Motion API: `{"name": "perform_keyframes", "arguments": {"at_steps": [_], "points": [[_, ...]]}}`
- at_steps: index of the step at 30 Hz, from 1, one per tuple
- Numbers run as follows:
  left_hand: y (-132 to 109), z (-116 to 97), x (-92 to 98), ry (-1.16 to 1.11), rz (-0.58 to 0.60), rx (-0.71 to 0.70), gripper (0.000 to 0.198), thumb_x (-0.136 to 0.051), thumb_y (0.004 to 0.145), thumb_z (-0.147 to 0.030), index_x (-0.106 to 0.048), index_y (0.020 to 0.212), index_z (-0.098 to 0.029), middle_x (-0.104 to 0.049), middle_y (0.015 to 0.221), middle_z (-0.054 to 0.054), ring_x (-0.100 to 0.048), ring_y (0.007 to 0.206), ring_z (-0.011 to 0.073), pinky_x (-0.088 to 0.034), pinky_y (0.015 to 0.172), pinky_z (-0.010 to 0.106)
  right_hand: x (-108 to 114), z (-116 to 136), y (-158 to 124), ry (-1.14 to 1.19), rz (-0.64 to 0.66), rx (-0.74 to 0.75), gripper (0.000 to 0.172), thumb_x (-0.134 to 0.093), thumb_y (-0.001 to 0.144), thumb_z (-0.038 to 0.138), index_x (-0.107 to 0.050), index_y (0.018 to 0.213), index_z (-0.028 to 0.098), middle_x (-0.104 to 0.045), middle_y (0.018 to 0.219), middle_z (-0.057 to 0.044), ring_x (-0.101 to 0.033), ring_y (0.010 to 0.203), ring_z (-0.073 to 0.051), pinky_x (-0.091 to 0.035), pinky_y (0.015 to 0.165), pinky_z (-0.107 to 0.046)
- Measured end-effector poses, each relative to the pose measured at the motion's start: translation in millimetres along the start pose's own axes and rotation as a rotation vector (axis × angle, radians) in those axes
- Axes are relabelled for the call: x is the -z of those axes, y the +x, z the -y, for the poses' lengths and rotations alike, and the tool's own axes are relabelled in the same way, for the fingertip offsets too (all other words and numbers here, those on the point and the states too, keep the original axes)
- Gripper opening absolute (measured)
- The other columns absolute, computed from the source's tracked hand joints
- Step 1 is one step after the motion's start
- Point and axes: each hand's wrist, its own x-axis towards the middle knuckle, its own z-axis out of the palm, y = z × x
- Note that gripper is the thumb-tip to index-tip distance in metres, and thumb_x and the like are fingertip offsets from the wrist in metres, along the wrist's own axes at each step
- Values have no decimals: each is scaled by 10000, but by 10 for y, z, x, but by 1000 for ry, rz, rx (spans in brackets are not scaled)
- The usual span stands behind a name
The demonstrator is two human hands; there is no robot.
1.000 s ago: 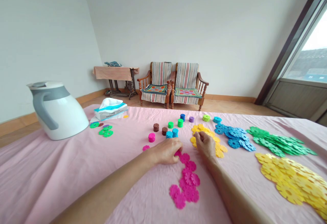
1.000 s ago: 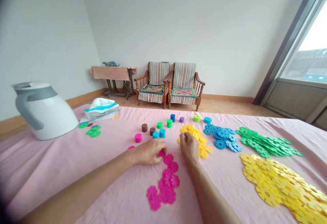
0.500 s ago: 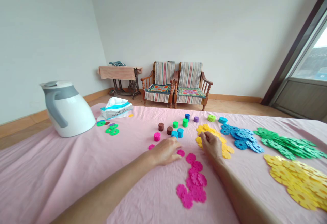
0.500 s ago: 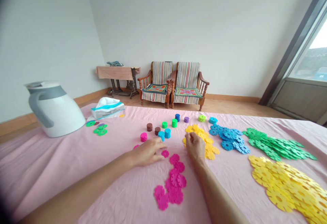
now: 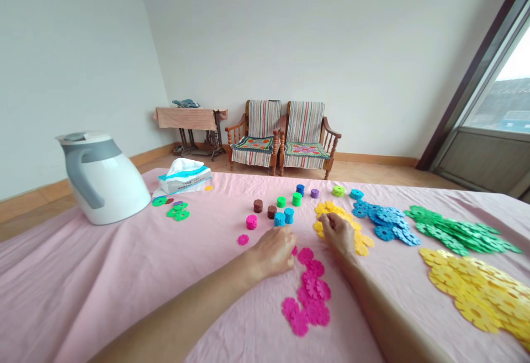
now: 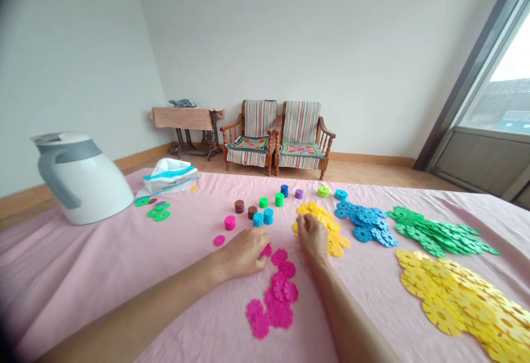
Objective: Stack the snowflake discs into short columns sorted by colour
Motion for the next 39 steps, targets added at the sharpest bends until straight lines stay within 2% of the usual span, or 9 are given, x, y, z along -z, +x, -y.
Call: {"name": "perform_keyframes", "arguments": {"at_steps": [4, 6, 9, 12, 15, 22, 33, 36, 39], "points": [[-162, 77, 114, -121, -105, 64, 98, -543, 651, -125, -599, 722, -162, -577, 771, 47, -554, 718, 171, -441, 652, 252, 15, 13, -4, -14, 13, -2, 408, -385, 799, 423, -665, 697, 145, -489, 478, 9, -455, 479, -126, -272, 490, -232], [-299, 219, 215, -185, -182, 117, 164, -534, 659, -117, -618, 791, -169, -580, 802, 35, -549, 712, 149, -434, 647, 228, 20, 21, -6, -10, 34, -6, 405, -381, 804, 418, -665, 713, 144, -529, 514, -3, -463, 489, -126, -279, 497, -232], [-522, 478, 340, -235, -249, 231, 184, -529, 651, -100, -621, 796, -167, -575, 793, 13, -533, 653, 116, -417, 615, 206, 16, 21, -9, -2, 44, -16, 396, -388, 803, 419, -669, 744, 146, -579, 569, -20, -481, 514, -129, -290, 509, -230], [-676, 676, 367, -240, -238, 303, 159, -549, 662, -138, -638, 793, -158, -576, 762, 9, -526, 621, 111, -404, 596, 205, 4, 7, -12, -16, 41, -7, 393, -396, 801, 424, -673, 743, 151, -565, 546, -13, -480, 513, -130, -286, 505, -231], [-724, 754, 329, -209, -187, 316, 171, -549, 652, -127, -654, 782, -161, -580, 741, 8, -520, 617, 114, -389, 594, 206, -5, -9, -13, -37, 41, 6, 396, -396, 801, 429, -672, 725, 154, -512, 491, 6, -464, 488, -127, -279, 491, -231], [-691, 736, 254, -158, -145, 307, 192, -555, 639, -88, -669, 768, -172, -549, 718, 7, -513, 630, 124, -370, 590, 203, -12, -23, -14, -51, 42, 27, 392, -394, 801, 434, -654, 687, 164, -493, 473, 13, -451, 476, -124, -272, 483, -232], [-691, 754, 230, -117, -124, 317, 112, -563, 668, -120, -653, 713, -170, -535, 701, 5, -512, 618, 127, -369, 581, 214, -16, -25, -11, -60, 53, 28, 377, -392, 802, 425, -637, 675, 168, -534, 503, 0, -475, 496, -130, -269, 496, -237], [-704, 692, 277, -102, -173, 315, 163, -564, 707, -146, -664, 828, -186, -556, 744, 11, -527, 658, 137, -392, 614, 224, -7, -3, -9, -65, 48, 24, 386, -384, 802, 426, -625, 647, 168, -543, 512, -7, -478, 501, -130, -269, 494, -235], [-651, 524, 338, -186, -243, 266, 191, -544, 756, -151, -652, 908, -193, -583, 829, 20, -546, 710, 133, -421, 670, 226, -4, 14, -7, -52, 40, 15, 390, -374, 805, 422, -618, 636, 169, -540, 508, -5, -472, 493, -126, -267, 490, -232]]}}
